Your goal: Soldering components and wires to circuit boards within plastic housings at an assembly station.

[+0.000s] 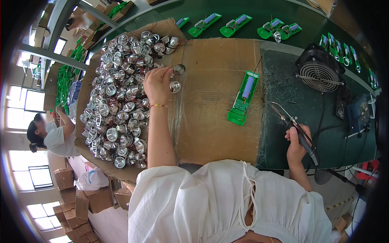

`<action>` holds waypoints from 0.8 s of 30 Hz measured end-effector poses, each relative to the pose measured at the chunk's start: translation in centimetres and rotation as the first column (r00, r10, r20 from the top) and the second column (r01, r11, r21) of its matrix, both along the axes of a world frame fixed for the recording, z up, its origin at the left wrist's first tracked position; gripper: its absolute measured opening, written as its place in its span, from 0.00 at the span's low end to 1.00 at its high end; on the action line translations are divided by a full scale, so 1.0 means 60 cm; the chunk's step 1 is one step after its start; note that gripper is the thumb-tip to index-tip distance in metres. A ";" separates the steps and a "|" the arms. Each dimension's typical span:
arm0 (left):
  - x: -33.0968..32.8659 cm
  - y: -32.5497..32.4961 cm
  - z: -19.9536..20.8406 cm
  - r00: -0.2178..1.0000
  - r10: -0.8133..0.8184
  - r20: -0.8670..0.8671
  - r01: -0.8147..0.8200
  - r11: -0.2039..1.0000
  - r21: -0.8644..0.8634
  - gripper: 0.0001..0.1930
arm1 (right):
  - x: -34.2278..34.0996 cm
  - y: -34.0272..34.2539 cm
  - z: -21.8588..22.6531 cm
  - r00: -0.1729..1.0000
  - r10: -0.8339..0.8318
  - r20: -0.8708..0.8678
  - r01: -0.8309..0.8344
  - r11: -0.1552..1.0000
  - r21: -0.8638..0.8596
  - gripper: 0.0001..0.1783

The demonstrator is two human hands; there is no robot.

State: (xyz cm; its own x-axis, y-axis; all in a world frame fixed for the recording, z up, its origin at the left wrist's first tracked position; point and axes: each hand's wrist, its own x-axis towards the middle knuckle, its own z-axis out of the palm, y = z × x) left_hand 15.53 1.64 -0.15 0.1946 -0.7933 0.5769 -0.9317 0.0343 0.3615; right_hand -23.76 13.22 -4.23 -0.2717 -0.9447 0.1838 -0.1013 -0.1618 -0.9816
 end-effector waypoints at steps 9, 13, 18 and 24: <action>-0.228 0.129 -0.022 0.851 -0.302 -0.430 0.447 0.847 0.288 0.05 | 0.058 -0.011 0.032 0.949 0.316 0.014 -0.312 0.943 -0.112 0.10; -0.237 0.120 -0.054 0.737 -0.214 -0.641 0.468 0.846 0.255 0.05 | 0.063 -0.013 0.018 0.954 0.293 -0.062 -0.297 0.952 -0.075 0.09; -0.249 0.112 -0.047 0.826 -0.182 -0.534 0.408 0.846 0.343 0.06 | 0.068 -0.019 0.011 0.957 0.264 -0.122 -0.268 0.963 -0.023 0.10; -0.255 0.111 -0.056 0.797 -0.123 -0.591 0.382 0.862 0.335 0.07 | 0.074 -0.020 0.004 0.966 0.259 -0.002 -0.259 0.965 0.038 0.10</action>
State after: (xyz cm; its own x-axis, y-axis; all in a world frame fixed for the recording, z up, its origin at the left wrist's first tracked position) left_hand 0.23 8.32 -3.49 0.1224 -0.9916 0.0429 -0.5604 -0.0334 0.8276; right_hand -19.29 12.04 -3.97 -0.0154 -0.9888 0.1486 -0.0677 -0.1473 -0.9868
